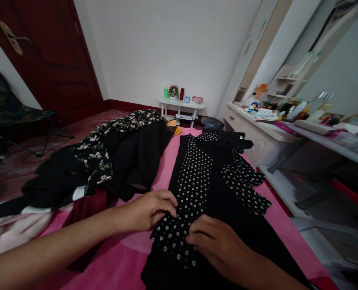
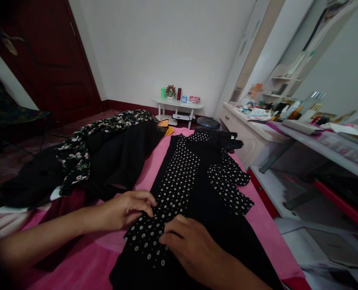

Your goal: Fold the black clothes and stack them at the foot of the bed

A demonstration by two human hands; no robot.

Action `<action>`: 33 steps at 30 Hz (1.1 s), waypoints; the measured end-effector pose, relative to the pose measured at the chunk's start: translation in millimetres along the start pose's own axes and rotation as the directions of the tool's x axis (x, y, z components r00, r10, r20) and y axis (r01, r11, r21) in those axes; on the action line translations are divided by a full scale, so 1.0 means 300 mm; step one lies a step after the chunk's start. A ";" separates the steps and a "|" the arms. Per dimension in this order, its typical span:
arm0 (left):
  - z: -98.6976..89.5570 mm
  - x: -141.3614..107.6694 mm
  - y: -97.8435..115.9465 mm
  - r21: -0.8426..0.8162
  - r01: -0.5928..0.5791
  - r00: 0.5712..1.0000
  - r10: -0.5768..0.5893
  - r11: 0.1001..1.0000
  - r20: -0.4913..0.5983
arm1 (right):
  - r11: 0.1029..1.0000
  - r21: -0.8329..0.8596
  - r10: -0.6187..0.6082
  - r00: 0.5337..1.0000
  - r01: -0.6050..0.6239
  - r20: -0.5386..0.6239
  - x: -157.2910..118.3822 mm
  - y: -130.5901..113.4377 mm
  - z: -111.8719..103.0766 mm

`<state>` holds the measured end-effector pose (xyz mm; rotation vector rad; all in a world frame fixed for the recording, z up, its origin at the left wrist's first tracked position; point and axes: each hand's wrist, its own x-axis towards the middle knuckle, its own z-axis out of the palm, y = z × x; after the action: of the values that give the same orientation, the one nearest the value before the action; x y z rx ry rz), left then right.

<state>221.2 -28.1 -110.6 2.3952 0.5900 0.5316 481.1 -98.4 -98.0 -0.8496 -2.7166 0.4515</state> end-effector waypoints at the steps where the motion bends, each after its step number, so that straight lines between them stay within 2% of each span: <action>1: 0.004 -0.009 0.001 0.012 -0.006 1.000 0.006 1.000 0.010 | 1.000 -0.007 0.001 1.000 -0.001 0.002 0.006 0.001 0.005; 7: 0.014 -0.013 0.026 0.087 -0.066 0.998 0.064 0.994 0.018 | 0.997 0.071 0.036 0.999 -0.034 -0.024 -0.004 -0.002 -0.040; 12: -0.003 -0.004 0.086 0.145 -0.112 0.991 0.099 0.983 0.091 | 0.985 0.146 0.094 0.994 -0.086 -0.051 -0.049 -0.013 -0.053; 18: -0.017 0.013 0.176 0.177 -0.062 0.979 0.025 0.982 0.202 | 0.970 0.192 0.140 0.987 -0.152 0.077 -0.065 -0.039 -0.068; 20: -0.021 0.049 0.191 0.207 -0.029 0.981 -0.012 0.978 0.193 | 0.959 0.157 0.236 0.972 -0.236 0.015 -0.078 0.003 -0.092; 22: -0.016 0.105 0.182 0.227 -0.012 0.988 -0.024 0.974 0.155 | 0.930 0.079 0.367 0.921 -0.360 -0.129 -0.103 0.089 -0.120; 25: 0.019 0.207 0.118 0.232 0.006 0.998 -0.020 0.973 0.056 | 0.808 -0.081 0.518 0.769 -0.584 -0.375 -0.149 0.262 -0.150; 27: 0.061 0.266 0.055 0.257 0.066 0.998 -0.067 0.964 -0.005 | 0.717 -0.153 0.564 0.695 -0.680 -0.445 -0.175 0.360 -0.150; 30: 0.134 0.314 -0.029 0.328 0.139 0.990 -0.131 0.934 -0.049 | 0.671 -0.184 0.607 0.674 -0.719 -0.422 -0.199 0.443 -0.121; 33: 0.186 0.318 -0.069 0.362 0.146 0.988 -0.119 0.921 -0.095 | 0.700 -0.123 0.602 0.673 -0.704 -0.429 -0.223 0.484 -0.093</action>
<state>321.4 11.1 -143.3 2.6676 0.9498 0.4827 617.1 -18.1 -135.8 -1.8223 -2.0736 0.0077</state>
